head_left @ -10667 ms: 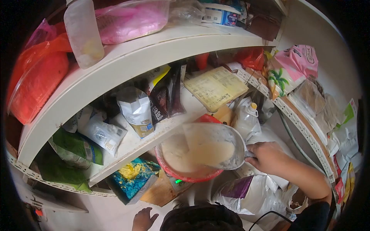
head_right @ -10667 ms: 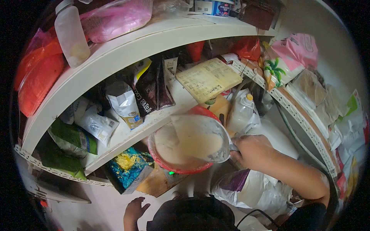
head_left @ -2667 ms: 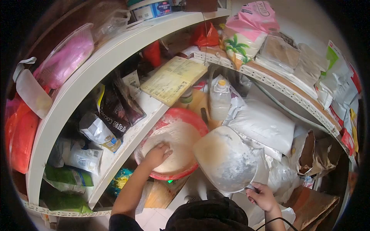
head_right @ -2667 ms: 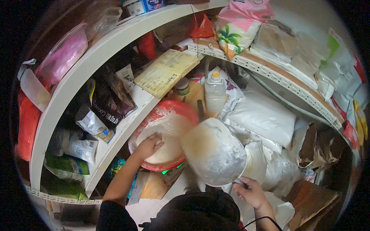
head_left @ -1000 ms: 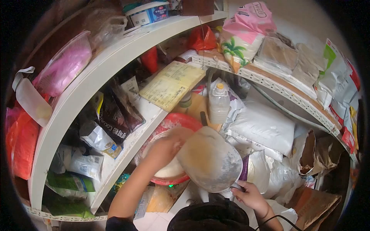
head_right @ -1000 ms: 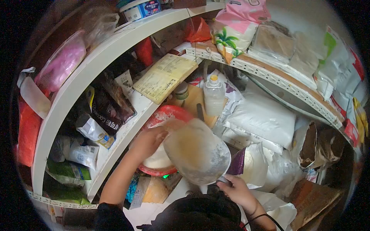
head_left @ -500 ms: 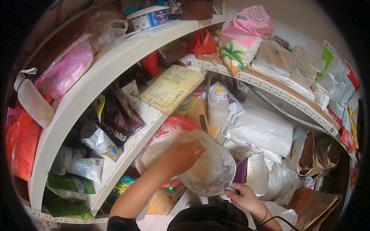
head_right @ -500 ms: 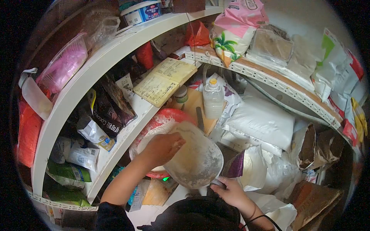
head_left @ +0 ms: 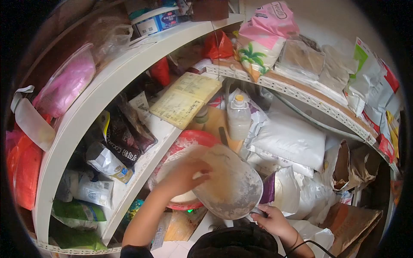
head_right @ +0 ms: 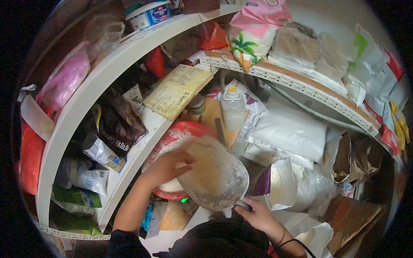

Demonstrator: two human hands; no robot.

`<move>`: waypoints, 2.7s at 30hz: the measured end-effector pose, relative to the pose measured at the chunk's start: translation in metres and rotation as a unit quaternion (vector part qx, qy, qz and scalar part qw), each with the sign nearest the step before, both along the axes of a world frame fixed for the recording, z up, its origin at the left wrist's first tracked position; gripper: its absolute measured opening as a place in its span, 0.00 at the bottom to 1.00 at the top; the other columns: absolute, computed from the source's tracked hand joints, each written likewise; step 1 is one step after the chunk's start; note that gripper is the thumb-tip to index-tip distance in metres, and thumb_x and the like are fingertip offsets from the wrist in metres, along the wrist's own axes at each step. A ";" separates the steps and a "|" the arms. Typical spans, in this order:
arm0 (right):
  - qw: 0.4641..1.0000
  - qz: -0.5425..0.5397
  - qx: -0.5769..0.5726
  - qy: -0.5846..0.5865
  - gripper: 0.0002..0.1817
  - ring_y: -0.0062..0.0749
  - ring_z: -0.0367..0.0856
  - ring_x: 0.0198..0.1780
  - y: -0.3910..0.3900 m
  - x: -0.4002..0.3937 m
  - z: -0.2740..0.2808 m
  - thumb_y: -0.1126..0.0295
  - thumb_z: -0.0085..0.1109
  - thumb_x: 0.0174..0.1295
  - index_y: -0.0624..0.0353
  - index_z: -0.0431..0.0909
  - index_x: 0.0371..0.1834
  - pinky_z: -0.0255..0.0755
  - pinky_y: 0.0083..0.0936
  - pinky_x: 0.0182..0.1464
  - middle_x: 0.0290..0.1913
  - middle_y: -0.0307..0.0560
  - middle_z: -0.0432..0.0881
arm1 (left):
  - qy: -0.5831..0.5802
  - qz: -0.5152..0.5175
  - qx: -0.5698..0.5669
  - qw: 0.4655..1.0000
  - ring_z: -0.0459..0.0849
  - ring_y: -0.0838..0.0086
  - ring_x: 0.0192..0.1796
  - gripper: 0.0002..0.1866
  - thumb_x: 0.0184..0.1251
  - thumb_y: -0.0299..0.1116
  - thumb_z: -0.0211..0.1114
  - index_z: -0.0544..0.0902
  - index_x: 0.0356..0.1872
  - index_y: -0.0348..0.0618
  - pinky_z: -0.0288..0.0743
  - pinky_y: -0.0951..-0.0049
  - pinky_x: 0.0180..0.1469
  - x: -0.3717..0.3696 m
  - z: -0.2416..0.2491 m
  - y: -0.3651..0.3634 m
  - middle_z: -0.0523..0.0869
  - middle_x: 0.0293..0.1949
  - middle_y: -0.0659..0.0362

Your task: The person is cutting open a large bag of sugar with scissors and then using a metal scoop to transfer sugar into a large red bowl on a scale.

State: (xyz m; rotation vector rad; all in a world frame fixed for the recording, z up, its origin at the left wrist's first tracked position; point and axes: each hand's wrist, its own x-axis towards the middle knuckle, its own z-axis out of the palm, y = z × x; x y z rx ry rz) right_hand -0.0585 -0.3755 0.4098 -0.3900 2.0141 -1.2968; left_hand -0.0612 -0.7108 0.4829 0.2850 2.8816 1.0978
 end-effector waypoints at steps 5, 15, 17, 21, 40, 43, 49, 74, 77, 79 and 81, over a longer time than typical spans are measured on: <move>0.998 -0.038 -0.015 -0.043 0.19 0.21 0.75 0.22 0.010 0.003 -0.003 0.62 0.62 0.63 0.60 0.77 0.53 0.70 0.23 0.29 0.24 0.40 0.79 | 0.031 0.155 -0.181 0.971 0.81 0.55 0.49 0.13 0.63 0.39 0.62 0.82 0.44 0.43 0.74 0.58 0.51 0.032 -0.043 -0.053 0.83 0.42 0.51; 0.997 -0.071 0.006 -0.016 0.19 0.20 0.74 0.20 0.021 0.002 -0.004 0.64 0.62 0.63 0.62 0.77 0.53 0.69 0.20 0.25 0.22 0.39 0.78 | 0.042 0.122 -0.282 0.951 0.82 0.51 0.47 0.18 0.69 0.45 0.54 0.79 0.50 0.44 0.75 0.55 0.51 0.052 -0.169 -0.054 0.82 0.47 0.46; 0.997 -0.071 -0.006 -0.017 0.19 0.19 0.73 0.20 0.021 0.002 -0.004 0.64 0.63 0.62 0.63 0.78 0.53 0.68 0.20 0.25 0.22 0.39 0.78 | -0.001 0.123 -0.286 0.950 0.83 0.51 0.45 0.18 0.70 0.45 0.52 0.79 0.49 0.43 0.75 0.54 0.49 0.051 -0.167 -0.053 0.83 0.44 0.45; 0.998 -0.067 -0.006 -0.005 0.19 0.20 0.74 0.22 0.022 0.003 -0.007 0.64 0.63 0.62 0.63 0.77 0.53 0.69 0.21 0.27 0.24 0.41 0.79 | -0.075 0.141 -0.249 0.955 0.83 0.49 0.39 0.19 0.71 0.45 0.49 0.80 0.45 0.41 0.75 0.52 0.45 0.047 -0.157 -0.062 0.84 0.36 0.43; 0.997 0.007 -0.034 0.068 0.16 0.14 0.71 0.20 -0.004 0.005 0.009 0.65 0.62 0.63 0.61 0.79 0.51 0.66 0.17 0.25 0.21 0.34 0.75 | -0.004 0.020 -0.010 1.000 0.81 0.52 0.44 0.07 0.68 0.29 0.53 0.77 0.42 0.40 0.73 0.59 0.47 0.006 -0.003 0.036 0.82 0.37 0.47; 0.997 0.006 -0.034 0.071 0.17 0.14 0.71 0.21 -0.004 0.006 0.007 0.65 0.62 0.64 0.61 0.78 0.53 0.66 0.17 0.25 0.21 0.34 0.76 | -0.051 -0.034 -0.023 0.998 0.80 0.58 0.50 0.10 0.68 0.33 0.56 0.77 0.47 0.41 0.71 0.61 0.53 0.003 -0.002 0.039 0.82 0.45 0.51; 0.997 -0.001 -0.038 0.069 0.15 0.14 0.71 0.21 -0.002 0.008 0.006 0.66 0.62 0.63 0.61 0.79 0.51 0.66 0.17 0.25 0.22 0.34 0.76 | -0.064 -0.090 -0.055 0.992 0.76 0.61 0.59 0.18 0.64 0.40 0.63 0.78 0.51 0.43 0.67 0.66 0.62 0.005 0.002 0.039 0.79 0.54 0.54; 0.995 -0.081 -0.010 0.049 0.16 0.15 0.73 0.22 0.030 0.019 0.001 0.65 0.63 0.62 0.65 0.79 0.46 0.68 0.17 0.25 0.23 0.35 0.78 | -0.039 0.177 -0.146 0.972 0.81 0.53 0.44 0.10 0.49 0.22 0.63 0.82 0.36 0.39 0.74 0.60 0.47 0.088 -0.131 -0.073 0.83 0.37 0.47; 0.994 -0.068 -0.012 0.086 0.15 0.15 0.72 0.21 0.029 0.018 -0.001 0.65 0.63 0.62 0.64 0.79 0.45 0.67 0.17 0.25 0.22 0.35 0.77 | -0.083 0.203 -0.133 0.966 0.81 0.53 0.43 0.08 0.49 0.22 0.63 0.82 0.34 0.39 0.74 0.60 0.46 0.086 -0.122 -0.072 0.83 0.36 0.47; 0.996 -0.062 -0.005 0.062 0.18 0.30 0.77 0.26 0.024 0.016 0.008 0.62 0.63 0.62 0.63 0.79 0.49 0.70 0.26 0.31 0.28 0.48 0.81 | -0.047 0.199 -0.122 0.971 0.82 0.52 0.42 0.08 0.50 0.21 0.62 0.81 0.34 0.39 0.74 0.60 0.45 0.081 -0.101 -0.062 0.83 0.36 0.46; 0.997 -0.052 0.007 0.051 0.20 0.38 0.79 0.28 0.021 0.016 0.008 0.60 0.62 0.62 0.62 0.78 0.50 0.72 0.30 0.34 0.31 0.54 0.82 | -0.018 0.195 -0.119 0.973 0.82 0.52 0.41 0.08 0.51 0.21 0.62 0.81 0.33 0.39 0.74 0.60 0.44 0.072 -0.076 -0.050 0.82 0.35 0.46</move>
